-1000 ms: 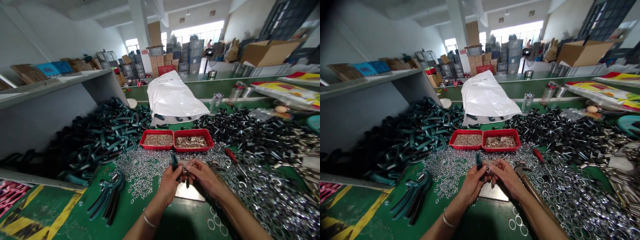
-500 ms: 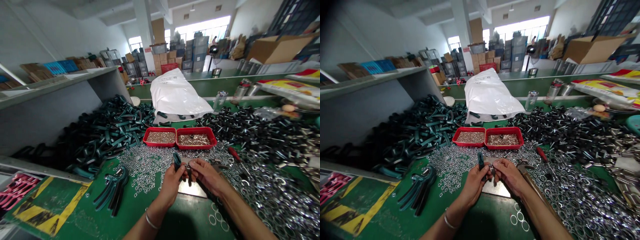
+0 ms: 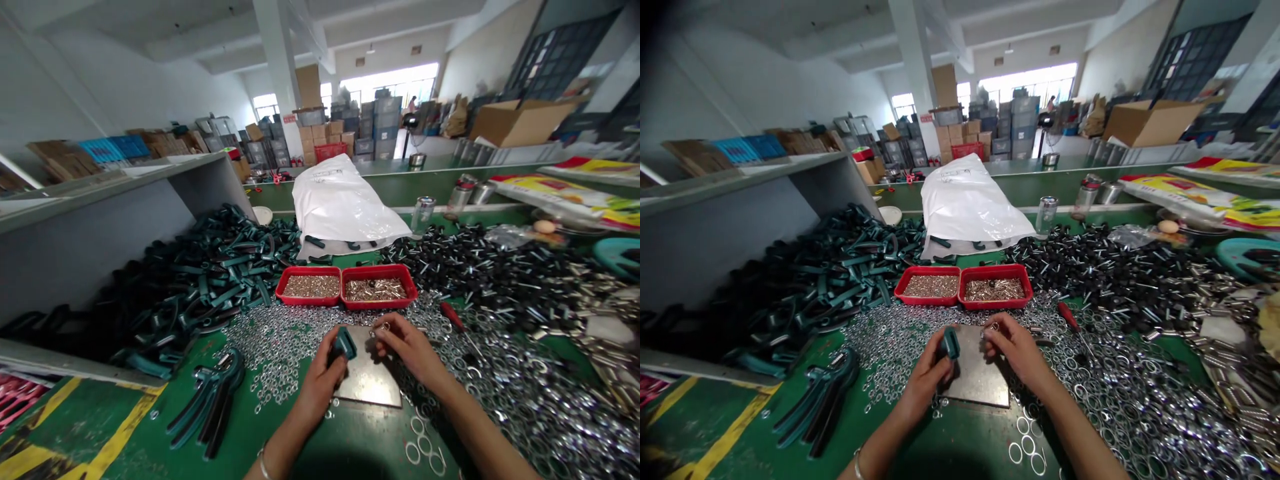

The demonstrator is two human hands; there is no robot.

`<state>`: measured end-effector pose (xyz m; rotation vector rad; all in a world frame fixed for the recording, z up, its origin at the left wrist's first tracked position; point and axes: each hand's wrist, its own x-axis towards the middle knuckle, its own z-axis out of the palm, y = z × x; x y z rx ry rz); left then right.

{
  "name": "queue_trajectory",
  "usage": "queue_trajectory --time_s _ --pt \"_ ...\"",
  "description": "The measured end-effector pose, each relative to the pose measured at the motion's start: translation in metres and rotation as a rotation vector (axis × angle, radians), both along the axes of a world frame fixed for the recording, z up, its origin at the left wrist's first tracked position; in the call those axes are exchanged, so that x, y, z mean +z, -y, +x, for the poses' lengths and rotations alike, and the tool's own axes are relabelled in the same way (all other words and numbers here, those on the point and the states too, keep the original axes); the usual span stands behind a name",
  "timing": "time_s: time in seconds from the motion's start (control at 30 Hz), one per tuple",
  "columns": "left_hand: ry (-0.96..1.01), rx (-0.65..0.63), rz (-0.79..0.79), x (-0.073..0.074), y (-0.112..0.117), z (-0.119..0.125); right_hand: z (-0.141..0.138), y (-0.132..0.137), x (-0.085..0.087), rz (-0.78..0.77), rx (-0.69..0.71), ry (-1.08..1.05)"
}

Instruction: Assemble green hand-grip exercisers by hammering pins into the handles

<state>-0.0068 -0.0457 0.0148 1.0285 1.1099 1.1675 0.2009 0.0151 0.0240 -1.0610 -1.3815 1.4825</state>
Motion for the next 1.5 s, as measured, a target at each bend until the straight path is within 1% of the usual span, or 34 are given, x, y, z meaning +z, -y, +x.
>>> queue_trajectory --time_s 0.1,0.23,0.3,0.37,0.43,0.53,0.63,0.7,0.73,0.8,0.87,0.93,1.03,1.1,1.2,1.27,1.37,1.4,1.47,1.5 --pt "0.004 -0.027 -0.007 0.009 0.007 -0.007 0.004 -0.003 0.004 0.022 0.003 0.036" --pt "0.237 -0.046 -0.029 0.023 0.005 -0.004 0.003 -0.001 0.007 0.048 -0.006 0.066" --pt "0.276 -0.039 -0.048 0.025 -0.001 0.0 0.002 0.0 0.008 0.076 -0.022 0.102" --pt "0.205 -0.006 -0.024 0.022 -0.011 0.005 0.001 0.0 0.009 0.095 -0.045 0.131" --pt "0.062 0.044 0.022 0.016 -0.021 0.01 0.001 0.0 0.009 0.082 -0.066 0.125" --pt "-0.153 0.095 0.073 0.007 -0.031 0.018 -0.001 0.001 0.009 0.028 -0.099 0.058" --pt "-0.239 0.105 0.113 0.002 -0.035 0.027 -0.006 0.004 0.01 -0.02 -0.133 -0.028" --pt "-0.191 0.095 0.09 0.002 -0.035 0.033 -0.01 0.007 0.011 -0.058 -0.144 -0.093" --pt "-0.128 0.081 0.065 0.003 -0.034 0.035 -0.013 0.009 0.011 -0.08 -0.143 -0.13" --pt "0.068 0.038 -0.002 0.005 -0.032 0.038 -0.017 0.013 0.011 -0.115 -0.135 -0.212" --pt "0.282 -0.009 -0.071 0.007 -0.03 0.041 -0.02 0.016 0.01 -0.116 -0.132 -0.258" --pt "0.437 -0.018 -0.118 0.008 -0.028 0.044 -0.023 0.017 0.01 -0.067 -0.167 -0.23" --pt "0.551 -0.001 -0.134 0.008 -0.029 0.047 -0.024 0.018 0.009 0.066 -0.247 -0.091" --pt "0.588 -0.007 -0.137 0.009 -0.029 0.05 -0.023 0.018 0.009 0.114 -0.269 -0.038" --pt "0.619 -0.014 -0.145 0.01 -0.03 0.05 -0.022 0.018 0.009 0.095 -0.257 -0.027" --pt "0.613 -0.012 -0.144 0.009 -0.03 0.049 -0.022 0.018 0.009 0.101 -0.241 0.007" --pt "0.572 -0.01 -0.133 0.006 -0.028 0.047 -0.022 0.018 0.009 0.18 -0.231 0.098" --pt "0.551 -0.033 -0.137 0.005 -0.027 0.046 -0.021 0.017 0.01 0.209 -0.227 0.125" --pt "0.478 -0.161 -0.168 0.005 -0.023 0.044 -0.018 0.014 0.013 0.225 -0.174 0.153" --pt "0.418 -0.22 -0.161 0.007 -0.022 0.044 -0.017 0.012 0.016 0.205 -0.125 0.145"
